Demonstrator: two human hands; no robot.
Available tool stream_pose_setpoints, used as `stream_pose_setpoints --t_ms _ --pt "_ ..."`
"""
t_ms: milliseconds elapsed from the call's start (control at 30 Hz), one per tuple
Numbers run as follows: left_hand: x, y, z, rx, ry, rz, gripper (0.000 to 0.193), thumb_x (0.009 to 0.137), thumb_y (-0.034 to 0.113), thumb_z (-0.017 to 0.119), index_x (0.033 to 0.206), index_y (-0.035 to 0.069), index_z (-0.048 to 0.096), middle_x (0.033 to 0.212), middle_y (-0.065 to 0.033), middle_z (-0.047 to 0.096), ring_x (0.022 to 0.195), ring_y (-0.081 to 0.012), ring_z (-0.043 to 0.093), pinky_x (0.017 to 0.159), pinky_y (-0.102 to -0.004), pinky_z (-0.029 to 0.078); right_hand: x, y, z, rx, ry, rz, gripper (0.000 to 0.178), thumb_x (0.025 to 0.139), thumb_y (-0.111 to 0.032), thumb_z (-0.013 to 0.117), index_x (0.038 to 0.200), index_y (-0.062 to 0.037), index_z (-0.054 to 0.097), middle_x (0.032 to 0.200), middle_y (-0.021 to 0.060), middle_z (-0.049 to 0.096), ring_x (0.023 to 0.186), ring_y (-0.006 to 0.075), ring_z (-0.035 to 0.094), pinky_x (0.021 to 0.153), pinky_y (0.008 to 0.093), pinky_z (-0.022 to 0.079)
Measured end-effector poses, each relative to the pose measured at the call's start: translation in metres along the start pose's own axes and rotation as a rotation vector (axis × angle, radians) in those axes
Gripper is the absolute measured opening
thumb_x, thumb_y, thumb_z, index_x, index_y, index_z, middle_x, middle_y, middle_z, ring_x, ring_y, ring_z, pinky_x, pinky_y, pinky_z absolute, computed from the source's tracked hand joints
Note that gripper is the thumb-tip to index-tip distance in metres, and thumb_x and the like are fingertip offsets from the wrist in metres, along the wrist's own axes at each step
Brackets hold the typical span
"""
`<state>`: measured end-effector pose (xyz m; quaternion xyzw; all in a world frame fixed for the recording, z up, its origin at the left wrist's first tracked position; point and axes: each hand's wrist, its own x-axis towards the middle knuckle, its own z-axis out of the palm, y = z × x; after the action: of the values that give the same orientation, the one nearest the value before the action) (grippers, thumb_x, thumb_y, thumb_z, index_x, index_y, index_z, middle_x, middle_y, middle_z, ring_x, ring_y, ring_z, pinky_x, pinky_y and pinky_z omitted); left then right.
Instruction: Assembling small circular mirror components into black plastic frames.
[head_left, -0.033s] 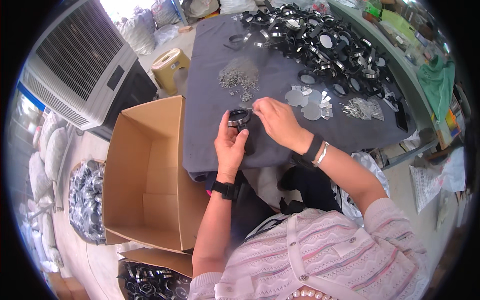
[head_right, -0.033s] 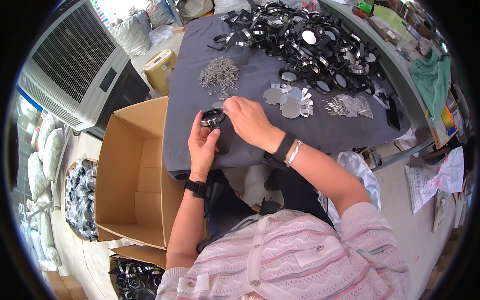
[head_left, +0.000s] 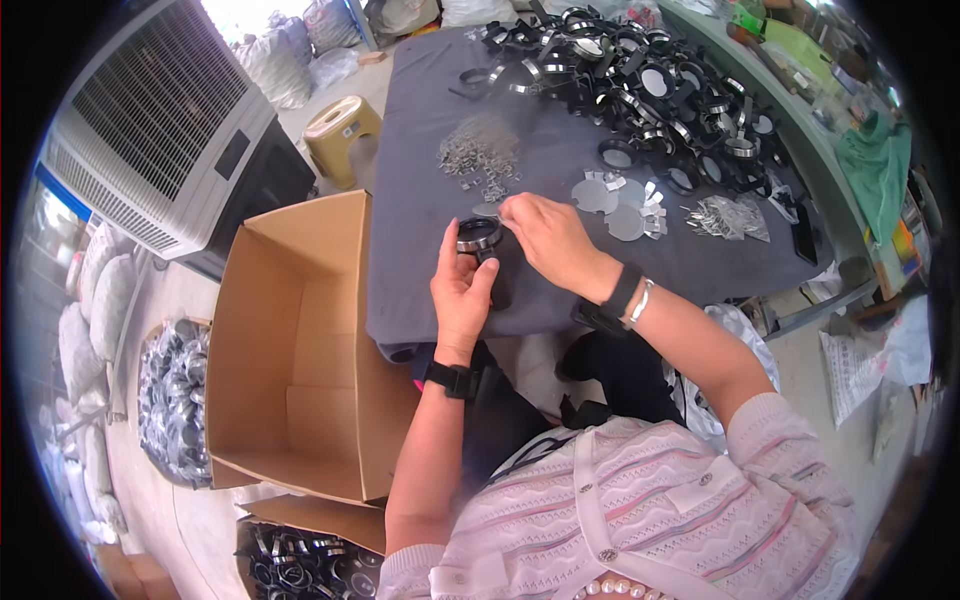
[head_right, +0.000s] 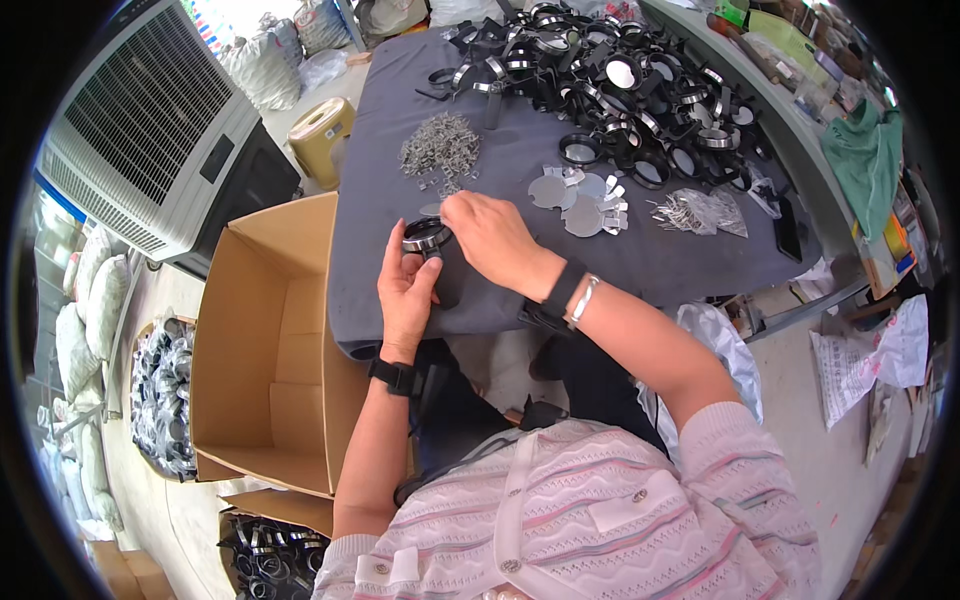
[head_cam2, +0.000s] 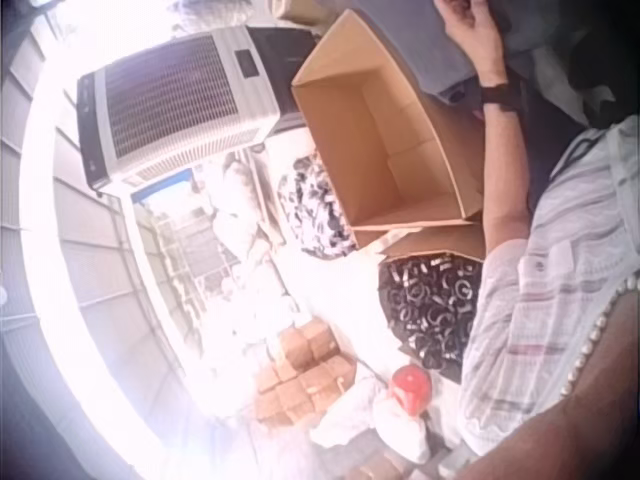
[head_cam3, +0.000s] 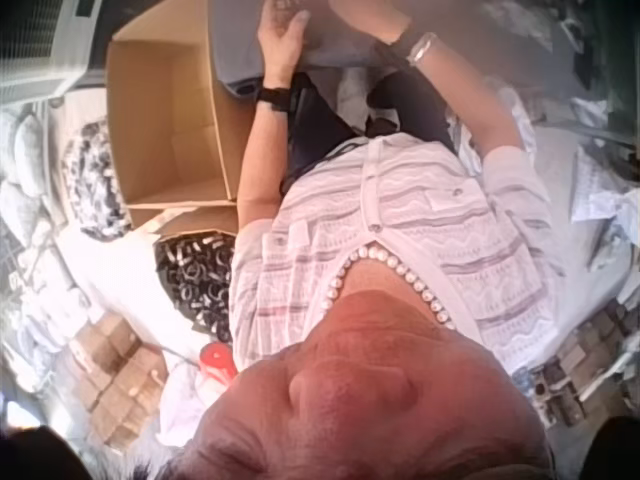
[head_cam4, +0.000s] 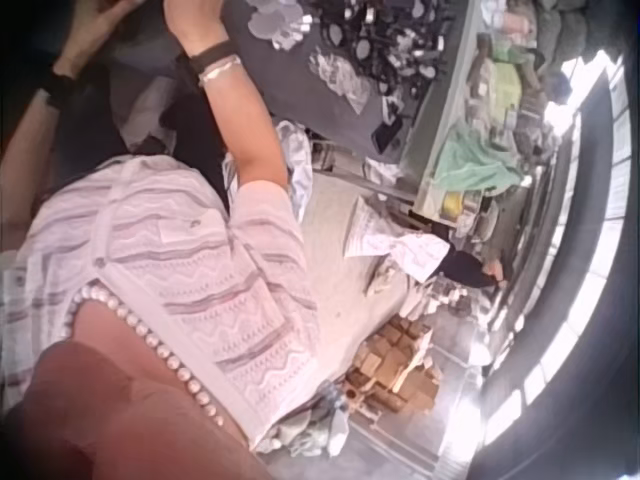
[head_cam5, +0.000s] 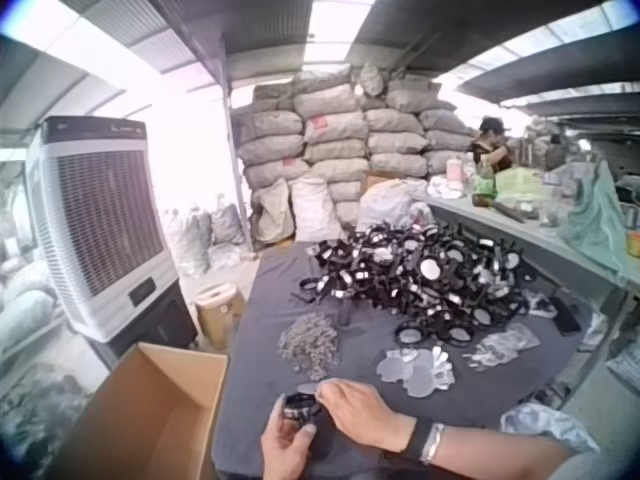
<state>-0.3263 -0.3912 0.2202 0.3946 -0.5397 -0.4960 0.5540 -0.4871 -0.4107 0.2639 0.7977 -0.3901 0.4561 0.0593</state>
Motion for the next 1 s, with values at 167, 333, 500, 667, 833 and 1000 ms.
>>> stream_pose_setpoints --t_ms 167,333,500,667,833,1000 --pt "0.001 -0.004 -0.003 0.049 0.010 0.014 0.069 0.081 0.001 0.063 0.142 0.005 0.031 0.076 0.0001 0.055 0.059 -0.0041 0.049 0.049 -0.0187 0.042 0.008 0.005 0.022 -0.068 -0.226 -0.065 0.012 0.078 -0.005 0.058 0.086 -0.0027 0.048 0.078 0.0099 0.057 0.072 0.0284 0.061 0.059 0.0384 0.049" --pt "0.002 -0.005 -0.004 0.089 0.011 -0.029 0.065 0.079 0.000 0.064 0.139 0.002 0.038 0.079 -0.0008 0.058 0.066 -0.0047 0.052 0.060 -0.0198 0.045 0.010 0.002 0.020 -0.092 -0.317 -0.134 0.017 0.074 -0.006 0.058 0.087 -0.0024 0.048 0.076 0.0092 0.056 0.071 0.0258 0.062 0.059 0.0357 0.051" --pt "0.004 -0.011 -0.006 0.085 0.012 0.012 0.060 0.080 0.000 0.064 0.136 0.000 0.042 0.082 -0.0018 0.059 0.071 -0.0064 0.054 0.067 -0.0210 0.047 0.010 0.000 0.022 -0.002 -0.268 -0.189 0.017 0.072 -0.001 0.059 0.085 -0.0027 0.048 0.075 0.0098 0.056 0.070 0.0295 0.061 0.058 0.0384 0.049" --pt "0.003 -0.008 -0.003 0.055 0.003 -0.004 0.058 0.080 0.000 0.064 0.134 0.000 0.043 0.085 -0.0034 0.061 0.075 -0.0073 0.057 0.072 -0.0224 0.049 0.007 0.001 0.021 0.004 -0.261 -0.141 0.018 0.072 0.000 0.059 0.086 -0.0032 0.049 0.075 0.0098 0.056 0.069 0.0294 0.060 0.058 0.0382 0.049" --pt "0.003 -0.008 -0.004 0.051 0.008 0.006 0.056 0.080 0.001 0.065 0.132 -0.001 0.045 0.085 -0.0035 0.061 0.073 -0.0069 0.057 0.070 -0.0227 0.049 0.006 0.000 0.019 -0.024 -0.282 -0.072 0.017 0.073 0.000 0.059 0.087 -0.0037 0.049 0.076 0.0098 0.056 0.070 0.0294 0.060 0.058 0.0380 0.049" --pt "0.004 -0.014 -0.006 0.064 0.006 0.014 0.052 0.080 0.002 0.065 0.129 -0.001 0.049 0.076 -0.0006 0.058 0.067 -0.0053 0.051 0.064 -0.0206 0.046 0.005 0.003 0.021 0.001 -0.259 -0.244 0.017 0.072 -0.004 0.059 0.085 -0.0036 0.048 0.075 0.0083 0.055 0.071 0.0264 0.061 0.058 0.0363 0.050"
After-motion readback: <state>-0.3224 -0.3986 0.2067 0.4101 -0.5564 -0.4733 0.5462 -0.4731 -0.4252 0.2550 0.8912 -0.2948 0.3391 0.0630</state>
